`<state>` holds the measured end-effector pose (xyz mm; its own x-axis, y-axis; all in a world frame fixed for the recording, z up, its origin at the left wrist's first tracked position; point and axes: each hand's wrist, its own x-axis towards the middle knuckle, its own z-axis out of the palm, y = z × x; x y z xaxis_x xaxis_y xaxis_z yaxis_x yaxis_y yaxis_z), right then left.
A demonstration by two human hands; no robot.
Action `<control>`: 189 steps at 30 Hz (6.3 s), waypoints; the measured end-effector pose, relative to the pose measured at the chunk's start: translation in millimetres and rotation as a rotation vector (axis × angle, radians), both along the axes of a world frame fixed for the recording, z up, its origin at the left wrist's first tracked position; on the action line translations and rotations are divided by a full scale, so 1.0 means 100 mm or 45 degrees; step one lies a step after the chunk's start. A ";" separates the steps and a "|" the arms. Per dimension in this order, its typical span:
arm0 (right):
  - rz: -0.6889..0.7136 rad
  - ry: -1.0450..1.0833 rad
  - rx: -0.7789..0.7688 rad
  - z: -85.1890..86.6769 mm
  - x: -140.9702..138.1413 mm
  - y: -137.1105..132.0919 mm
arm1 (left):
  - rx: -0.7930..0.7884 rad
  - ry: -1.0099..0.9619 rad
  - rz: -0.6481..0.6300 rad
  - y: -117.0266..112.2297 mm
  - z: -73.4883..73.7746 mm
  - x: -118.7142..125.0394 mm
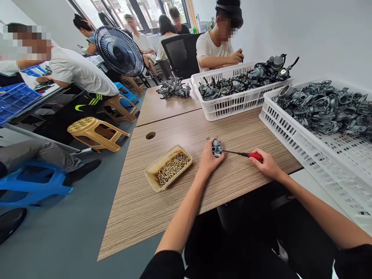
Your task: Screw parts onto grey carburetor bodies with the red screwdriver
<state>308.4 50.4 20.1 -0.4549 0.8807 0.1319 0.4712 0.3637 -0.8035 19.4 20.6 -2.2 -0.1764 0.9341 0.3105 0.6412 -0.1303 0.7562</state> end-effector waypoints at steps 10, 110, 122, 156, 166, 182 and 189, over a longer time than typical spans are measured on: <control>0.003 -0.012 -0.008 0.02 0.00 0.00 | 0.002 0.011 -0.006 0.00 0.00 0.00; -0.006 -0.018 0.000 0.02 0.00 0.00 | -0.016 0.002 -0.005 -0.01 0.02 0.00; 0.003 -0.006 -0.002 0.05 -0.01 0.00 | -0.031 -0.012 -0.007 -0.01 0.03 0.01; 0.050 0.070 -0.076 0.04 0.02 -0.02 | -0.007 0.028 -0.027 -0.02 0.02 0.01; -0.003 0.064 -0.159 0.02 0.01 -0.01 | -0.039 0.026 -0.027 -0.02 0.03 0.00; 0.044 0.060 -0.082 0.02 0.02 -0.01 | -0.046 0.027 -0.026 -0.01 0.02 0.00; -0.009 0.082 -0.155 -0.01 0.02 0.00 | -0.040 0.046 -0.025 -0.01 0.02 0.00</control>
<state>310.4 50.5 18.7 -0.4424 0.8953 0.0528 0.4196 0.2587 -0.8701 19.0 19.2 -0.1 -0.1475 0.9467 0.2865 0.6657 -0.1192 0.7366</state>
